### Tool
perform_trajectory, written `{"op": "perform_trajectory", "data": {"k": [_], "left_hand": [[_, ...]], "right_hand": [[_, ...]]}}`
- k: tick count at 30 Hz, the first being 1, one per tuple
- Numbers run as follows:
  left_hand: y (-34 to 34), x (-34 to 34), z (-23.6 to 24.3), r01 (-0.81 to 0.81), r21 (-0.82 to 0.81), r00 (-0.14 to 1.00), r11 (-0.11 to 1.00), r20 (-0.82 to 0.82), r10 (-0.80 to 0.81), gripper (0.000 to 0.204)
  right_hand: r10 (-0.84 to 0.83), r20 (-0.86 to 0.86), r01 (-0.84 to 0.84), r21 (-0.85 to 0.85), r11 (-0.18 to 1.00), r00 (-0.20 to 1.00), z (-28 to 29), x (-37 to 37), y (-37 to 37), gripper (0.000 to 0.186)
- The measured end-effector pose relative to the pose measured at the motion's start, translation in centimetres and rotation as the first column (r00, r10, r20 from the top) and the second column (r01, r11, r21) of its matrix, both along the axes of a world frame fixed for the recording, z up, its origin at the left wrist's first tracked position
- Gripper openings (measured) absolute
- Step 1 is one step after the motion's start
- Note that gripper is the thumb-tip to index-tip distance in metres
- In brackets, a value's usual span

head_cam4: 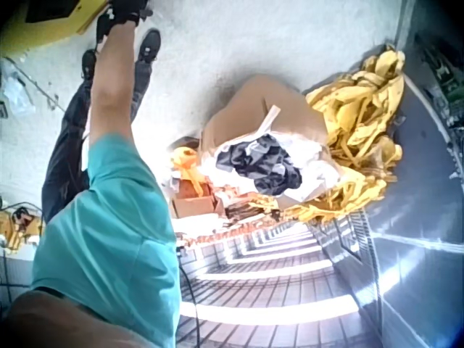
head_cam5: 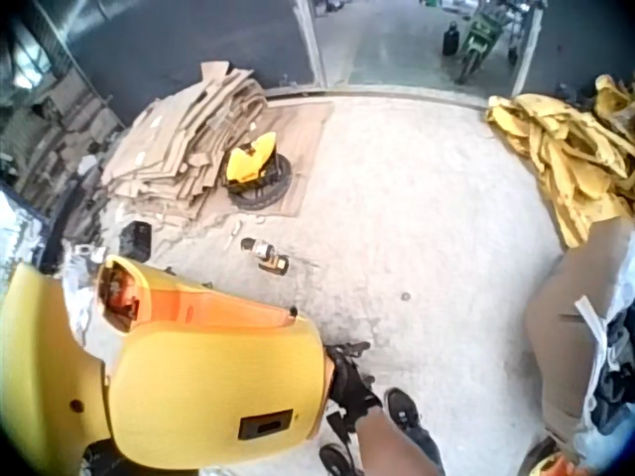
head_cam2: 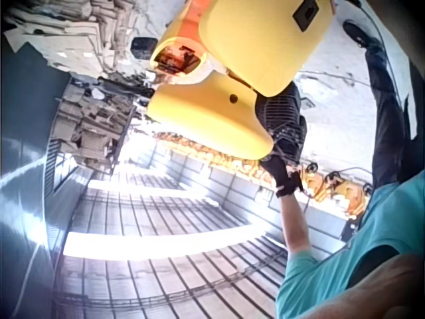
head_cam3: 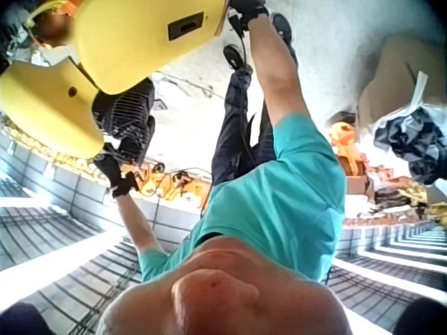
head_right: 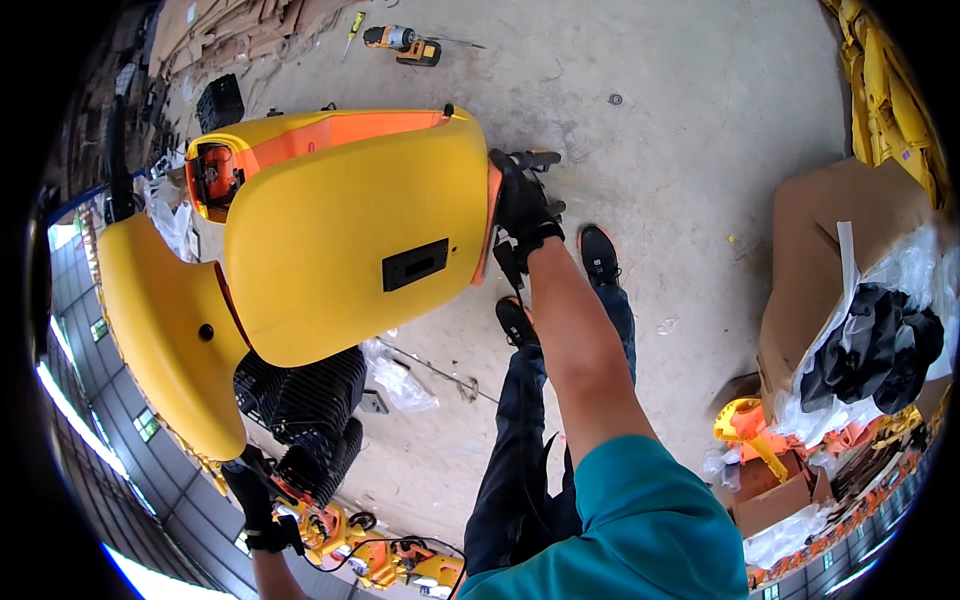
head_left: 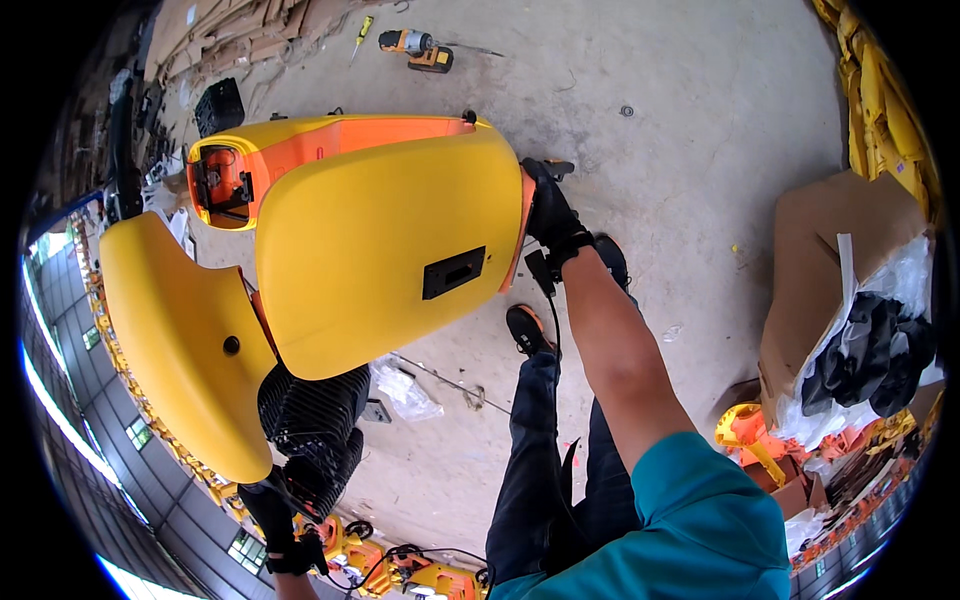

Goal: The person removes a side panel from an electric scooter, then handles a spring and small components before working on the front wheel brake assembly by hand.

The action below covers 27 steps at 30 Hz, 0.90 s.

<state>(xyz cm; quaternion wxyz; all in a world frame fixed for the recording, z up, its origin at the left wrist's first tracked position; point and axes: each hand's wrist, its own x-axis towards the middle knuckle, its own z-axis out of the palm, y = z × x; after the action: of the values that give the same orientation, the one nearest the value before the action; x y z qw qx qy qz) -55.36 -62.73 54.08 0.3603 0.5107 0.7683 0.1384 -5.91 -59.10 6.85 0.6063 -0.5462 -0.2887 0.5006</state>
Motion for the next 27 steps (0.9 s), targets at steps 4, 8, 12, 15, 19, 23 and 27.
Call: {"op": "perform_trajectory", "data": {"k": [4,8,12,15,19,23,27], "left_hand": [[-0.4,0.0,-0.3,0.015,0.07,0.995,0.997,-0.099,-0.008,0.012],[-1.5,-3.5,-0.1,-0.028,-0.007,0.977,1.0,-0.21,0.026,0.011],[-1.9,-2.5,0.1,-0.072,0.028,0.972,0.997,-0.221,0.076,0.019],[-1.1,-1.5,-0.3,-0.018,0.047,0.98,0.999,-0.195,0.027,0.023],[-0.3,-2.1,-0.1,-0.003,0.053,0.957,0.999,-0.289,0.018,0.022],[-0.8,2.0,0.3,0.023,-0.006,0.95,1.0,-0.311,-0.024,0.013],[-1.6,-1.2,0.1,0.068,0.066,0.9,0.996,-0.436,-0.032,0.018]], "right_hand": [[-0.148,-0.025,0.15,0.106,0.983,0.989,1.6,-1.4,0.2,0.03],[-0.201,-0.463,0.223,-0.008,0.975,0.863,3.4,-1.6,1.1,0.026],[-0.039,0.366,0.025,0.041,0.999,0.93,4.9,-0.3,1.0,0.018],[-0.089,-0.034,0.091,0.054,0.994,0.995,1.0,-0.7,1.3,0.023],[-0.053,-0.499,0.028,-0.058,0.998,0.865,-2.6,0.1,0.2,0.038],[0.014,-0.663,-0.089,-0.08,0.993,0.748,9.3,3.2,-6.3,0.048],[-0.083,-0.965,0.032,-0.078,0.996,0.249,8.6,4.0,-4.3,0.053]]}}
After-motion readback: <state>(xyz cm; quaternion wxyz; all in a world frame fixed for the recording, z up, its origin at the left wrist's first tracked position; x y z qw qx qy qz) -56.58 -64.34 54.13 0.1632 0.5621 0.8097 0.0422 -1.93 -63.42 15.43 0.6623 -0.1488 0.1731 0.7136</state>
